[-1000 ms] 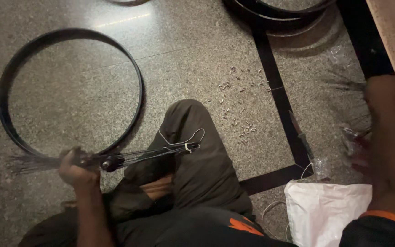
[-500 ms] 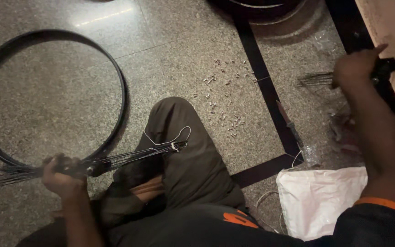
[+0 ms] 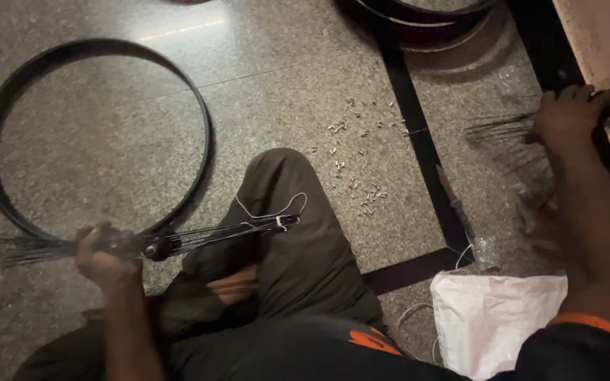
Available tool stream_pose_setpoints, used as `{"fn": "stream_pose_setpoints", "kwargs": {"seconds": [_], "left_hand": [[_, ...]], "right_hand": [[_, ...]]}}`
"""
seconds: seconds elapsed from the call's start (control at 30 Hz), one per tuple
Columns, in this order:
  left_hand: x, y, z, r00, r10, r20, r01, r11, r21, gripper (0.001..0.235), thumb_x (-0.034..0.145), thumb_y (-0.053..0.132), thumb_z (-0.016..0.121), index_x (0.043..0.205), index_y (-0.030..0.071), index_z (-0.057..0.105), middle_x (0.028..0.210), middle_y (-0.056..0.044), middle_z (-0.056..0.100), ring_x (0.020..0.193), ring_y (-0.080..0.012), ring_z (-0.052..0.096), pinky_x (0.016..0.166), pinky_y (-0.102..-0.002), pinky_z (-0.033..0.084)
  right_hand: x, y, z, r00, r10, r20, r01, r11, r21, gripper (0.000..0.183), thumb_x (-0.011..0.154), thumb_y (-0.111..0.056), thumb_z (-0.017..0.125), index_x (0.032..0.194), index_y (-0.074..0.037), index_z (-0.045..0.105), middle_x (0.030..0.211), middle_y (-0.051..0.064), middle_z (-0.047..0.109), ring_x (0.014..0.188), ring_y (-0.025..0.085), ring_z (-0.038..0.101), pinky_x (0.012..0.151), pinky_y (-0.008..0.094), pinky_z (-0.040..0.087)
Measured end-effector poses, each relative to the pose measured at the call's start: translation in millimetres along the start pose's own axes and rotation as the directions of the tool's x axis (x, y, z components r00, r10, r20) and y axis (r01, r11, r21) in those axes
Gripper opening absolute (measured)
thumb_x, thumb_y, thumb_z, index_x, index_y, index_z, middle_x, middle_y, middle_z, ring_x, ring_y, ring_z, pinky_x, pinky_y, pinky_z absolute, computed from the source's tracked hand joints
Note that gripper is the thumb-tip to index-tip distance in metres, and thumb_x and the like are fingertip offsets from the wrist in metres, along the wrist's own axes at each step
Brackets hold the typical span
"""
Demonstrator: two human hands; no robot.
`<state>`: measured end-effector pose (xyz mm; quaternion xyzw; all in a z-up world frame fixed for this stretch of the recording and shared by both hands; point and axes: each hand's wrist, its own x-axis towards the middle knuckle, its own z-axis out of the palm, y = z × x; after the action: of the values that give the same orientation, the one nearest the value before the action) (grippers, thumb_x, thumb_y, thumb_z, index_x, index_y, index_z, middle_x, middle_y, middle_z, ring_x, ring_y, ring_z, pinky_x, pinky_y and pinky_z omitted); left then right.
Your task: The person sits on the floor and assembles a bicycle wheel by inserting spokes into a hub and then attaching them to a rim. They handle the rim, hub, and spokes by hand, systematically connecting the components to form a wheel structure.
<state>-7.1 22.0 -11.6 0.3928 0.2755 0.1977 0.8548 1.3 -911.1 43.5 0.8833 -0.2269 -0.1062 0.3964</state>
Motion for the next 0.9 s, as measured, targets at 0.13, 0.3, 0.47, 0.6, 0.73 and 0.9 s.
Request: {"fn": "stream_pose_setpoints", "kwargs": {"seconds": [0.13,0.3,0.47,0.6,0.73,0.9], "left_hand": [[-0.9,3.0,1.1,0.994,-0.003,0.112,0.010,0.998,-0.059,0.022,0.094,0.008,0.059,0.115,0.010,0.053,0.097,-0.012,0.063,0.076,-0.0225,0.060,0.063,-0.038,0.054],[-4.9,5.9,6.3,0.996,0.009,0.087,-0.006,0.999,-0.031,0.021,0.094,0.008,0.058,0.114,0.009,0.054,0.099,-0.011,0.064,0.079,-0.0221,0.062,0.065,-0.037,0.055],[-7.8,7.3,8.5,0.996,0.006,0.093,-0.001,0.999,-0.051,0.023,0.095,0.007,0.057,0.117,0.008,0.052,0.099,-0.012,0.064,0.080,-0.0216,0.062,0.065,-0.037,0.055],[-7.7,9.0,12.2,0.995,0.025,0.099,-0.021,0.999,-0.045,0.025,0.095,0.007,0.057,0.119,0.006,0.053,0.098,-0.013,0.064,0.077,-0.0221,0.062,0.065,-0.037,0.055],[-11.3,16.5,20.1,0.998,0.044,0.050,-0.042,0.999,-0.025,0.024,0.094,0.005,0.056,0.118,0.006,0.053,0.096,-0.014,0.066,0.075,-0.0231,0.063,0.062,-0.036,0.057],[1.6,26.7,27.0,0.999,0.034,-0.006,-0.033,0.996,0.080,0.020,0.094,0.002,0.059,0.114,0.006,0.059,0.088,-0.010,0.066,0.071,-0.0193,0.061,0.058,-0.032,0.053]], "right_hand": [[-9.6,-8.3,8.1,0.990,-0.054,-0.132,0.055,0.999,0.000,0.068,0.074,-0.050,0.081,0.132,-0.016,0.069,0.151,0.022,0.055,0.146,0.045,0.042,0.115,0.078,0.008],[-21.6,-25.4,23.1,0.986,-0.058,-0.156,0.078,0.989,0.125,0.057,0.082,-0.030,0.066,0.137,-0.016,0.069,0.156,0.025,0.053,0.146,0.050,0.039,0.110,0.083,0.004],[-45.2,-37.5,29.1,0.970,-0.056,-0.238,0.105,0.974,0.200,0.052,0.085,-0.030,0.061,0.131,-0.006,0.067,0.152,0.027,0.054,0.141,0.051,0.042,0.104,0.087,0.006],[-57.3,-45.5,-18.4,0.992,-0.122,0.038,0.100,0.923,0.371,0.049,0.086,-0.025,0.062,0.126,-0.001,0.073,0.144,0.033,0.058,0.138,0.057,0.044,0.105,0.084,0.010],[-100.8,-94.4,-126.3,0.956,-0.074,-0.283,0.271,0.595,0.757,0.052,0.093,-0.041,0.072,0.126,-0.001,0.070,0.144,0.029,0.054,0.138,0.046,0.041,0.109,0.080,0.011],[-195.9,-198.2,-294.3,0.749,-0.219,-0.626,0.635,-0.035,0.772,0.053,0.089,-0.036,0.080,0.130,-0.006,0.066,0.136,0.017,0.065,0.131,0.037,0.057,0.111,0.048,0.043]]}}
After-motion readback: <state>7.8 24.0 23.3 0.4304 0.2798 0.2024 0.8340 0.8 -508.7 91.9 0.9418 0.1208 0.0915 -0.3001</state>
